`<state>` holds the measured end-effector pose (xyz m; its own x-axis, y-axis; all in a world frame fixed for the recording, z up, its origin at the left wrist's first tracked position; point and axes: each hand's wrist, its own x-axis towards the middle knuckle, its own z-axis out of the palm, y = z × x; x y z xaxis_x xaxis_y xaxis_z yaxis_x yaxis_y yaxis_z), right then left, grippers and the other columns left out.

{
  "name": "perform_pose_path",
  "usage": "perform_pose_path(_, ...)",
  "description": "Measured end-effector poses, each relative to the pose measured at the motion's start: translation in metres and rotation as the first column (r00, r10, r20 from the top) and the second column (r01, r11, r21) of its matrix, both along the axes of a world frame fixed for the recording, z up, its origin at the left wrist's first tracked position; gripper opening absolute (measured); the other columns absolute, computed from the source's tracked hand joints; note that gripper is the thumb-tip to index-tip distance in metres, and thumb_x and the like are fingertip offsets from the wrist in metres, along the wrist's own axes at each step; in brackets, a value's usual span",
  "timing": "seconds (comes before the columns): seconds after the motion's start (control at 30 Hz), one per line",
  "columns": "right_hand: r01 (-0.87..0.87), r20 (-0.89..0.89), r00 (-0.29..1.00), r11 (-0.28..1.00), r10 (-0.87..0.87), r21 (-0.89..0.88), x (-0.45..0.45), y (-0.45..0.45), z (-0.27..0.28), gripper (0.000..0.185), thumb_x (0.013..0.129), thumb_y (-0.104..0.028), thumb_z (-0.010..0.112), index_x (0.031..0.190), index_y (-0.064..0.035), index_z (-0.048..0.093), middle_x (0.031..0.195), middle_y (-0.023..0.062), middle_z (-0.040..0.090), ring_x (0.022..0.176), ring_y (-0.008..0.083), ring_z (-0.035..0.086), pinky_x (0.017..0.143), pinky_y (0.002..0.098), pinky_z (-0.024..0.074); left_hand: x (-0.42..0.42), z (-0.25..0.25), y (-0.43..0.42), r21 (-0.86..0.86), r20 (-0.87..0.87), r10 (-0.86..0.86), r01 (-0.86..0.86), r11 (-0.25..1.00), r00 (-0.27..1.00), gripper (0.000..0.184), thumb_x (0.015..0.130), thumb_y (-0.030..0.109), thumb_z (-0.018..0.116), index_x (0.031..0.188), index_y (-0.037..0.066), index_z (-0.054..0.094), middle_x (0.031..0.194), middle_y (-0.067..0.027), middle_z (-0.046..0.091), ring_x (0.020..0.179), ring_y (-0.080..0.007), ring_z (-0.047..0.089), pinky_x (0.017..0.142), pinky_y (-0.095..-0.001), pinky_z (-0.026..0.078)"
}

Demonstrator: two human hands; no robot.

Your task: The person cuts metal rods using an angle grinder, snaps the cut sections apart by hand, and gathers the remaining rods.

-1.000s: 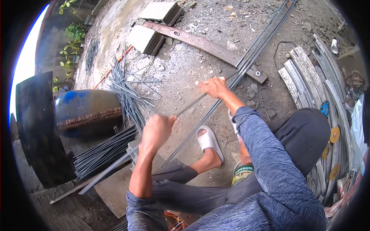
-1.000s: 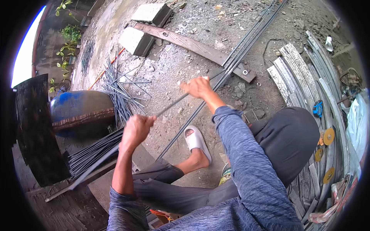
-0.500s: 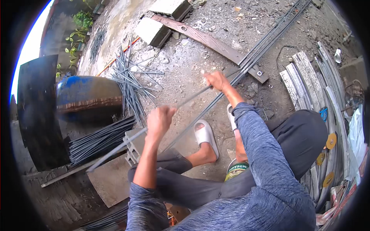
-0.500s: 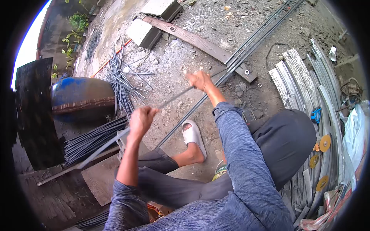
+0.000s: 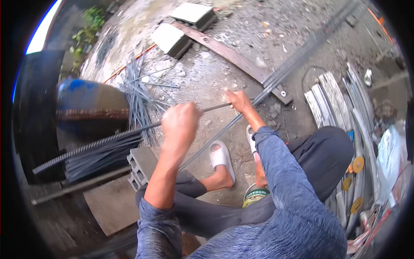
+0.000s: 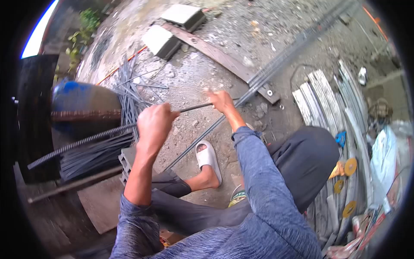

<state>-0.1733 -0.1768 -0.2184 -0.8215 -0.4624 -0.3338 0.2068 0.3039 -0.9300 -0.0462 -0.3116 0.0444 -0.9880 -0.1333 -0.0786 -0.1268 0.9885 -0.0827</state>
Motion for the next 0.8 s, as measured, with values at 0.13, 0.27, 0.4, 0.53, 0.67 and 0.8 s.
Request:
perform_pose_path(0.13, 0.055, -0.203, 0.976, 0.989, -0.083, -0.139, 0.002, 0.007, 0.017, 0.071, 0.102, -0.063, 0.053, 0.093, 0.0043, 0.074, 0.086, 0.0114, 0.074, 0.083, 0.0164, 0.070, 0.081, 0.0316, 0.0533, 0.021, -0.007, -0.030, 0.077, -0.012, 0.055, -0.054, 0.996, 0.998, 0.034, 0.089, 0.040, 0.076, 0.082, 0.007, 0.073, 0.075, -0.0175, 0.070, 0.075, -0.0375, 0.071, 0.068, -0.0498, 0.053)
perform_pose_path(0.27, 0.101, -0.472, 0.864, 0.978, -0.177, -0.181, 0.022, -0.006, 0.104, 0.049, 0.099, -0.047, 0.069, 0.098, 0.0019, 0.073, 0.087, 0.0083, 0.073, 0.081, 0.0151, 0.067, 0.078, 0.0310, 0.0525, 0.097, -0.019, -0.112, 0.138, -0.166, 0.255, -0.234, 0.962, 0.953, 0.039, 0.089, 0.044, 0.076, 0.085, 0.005, 0.074, 0.077, -0.0200, 0.069, 0.077, -0.0408, 0.068, 0.067, -0.0496, 0.051)
perform_pose_path(0.4, 0.164, -0.406, 0.856, 0.912, -0.321, -0.376, 0.038, -0.035, 0.131, 0.028, 0.100, -0.027, 0.072, 0.092, -0.0009, 0.069, 0.074, 0.0036, 0.066, 0.069, 0.0115, 0.061, 0.065, 0.0303, 0.0496, 0.154, 0.013, -0.178, 0.485, -0.199, 0.543, -0.400, 0.778, 0.816, 0.047, 0.097, 0.040, 0.070, 0.076, -0.001, 0.066, 0.062, -0.0167, 0.058, 0.060, -0.0253, 0.058, 0.061, -0.0425, 0.047)
perform_pose_path(0.53, -0.077, -0.388, 0.920, 0.944, -0.057, -0.321, 0.059, -0.056, 0.163, 0.026, 0.100, -0.024, 0.069, 0.092, -0.0002, 0.070, 0.068, 0.0024, 0.065, 0.064, 0.0109, 0.060, 0.061, 0.0305, 0.0489, 0.203, -0.010, -0.220, 0.727, -0.174, 0.717, -0.403, 0.556, 0.675, 0.053, 0.104, 0.041, 0.061, 0.071, -0.001, 0.063, 0.058, -0.0036, 0.050, 0.060, -0.0105, 0.045, 0.057, -0.0359, 0.042)
perform_pose_path(0.67, -0.293, -0.452, 0.867, 0.948, 0.210, -0.121, 0.086, -0.066, 0.146, 0.023, 0.097, -0.022, 0.071, 0.094, 0.0005, 0.071, 0.075, 0.0112, 0.070, 0.069, 0.0163, 0.066, 0.067, 0.0342, 0.0527, 0.271, -0.130, -0.238, 0.806, -0.179, 0.826, -0.401, 0.435, 0.535, 0.051, 0.106, 0.043, 0.056, 0.074, 0.005, 0.067, 0.060, -0.0026, 0.057, 0.060, -0.0107, 0.054, 0.057, -0.0349, 0.045)
perform_pose_path(0.8, -0.444, -0.431, 0.780, 0.886, 0.454, 0.132, 0.109, -0.041, 0.146, 0.024, 0.093, -0.024, 0.072, 0.097, 0.0000, 0.072, 0.087, 0.0204, 0.074, 0.083, 0.0290, 0.073, 0.076, 0.0411, 0.0553, 0.283, -0.214, -0.236, 0.891, -0.084, 0.955, -0.407, 0.200, 0.284, 0.050, 0.106, 0.042, 0.054, 0.077, 0.005, 0.070, 0.063, -0.0068, 0.062, 0.060, -0.0178, 0.059, 0.059, -0.0408, 0.047)
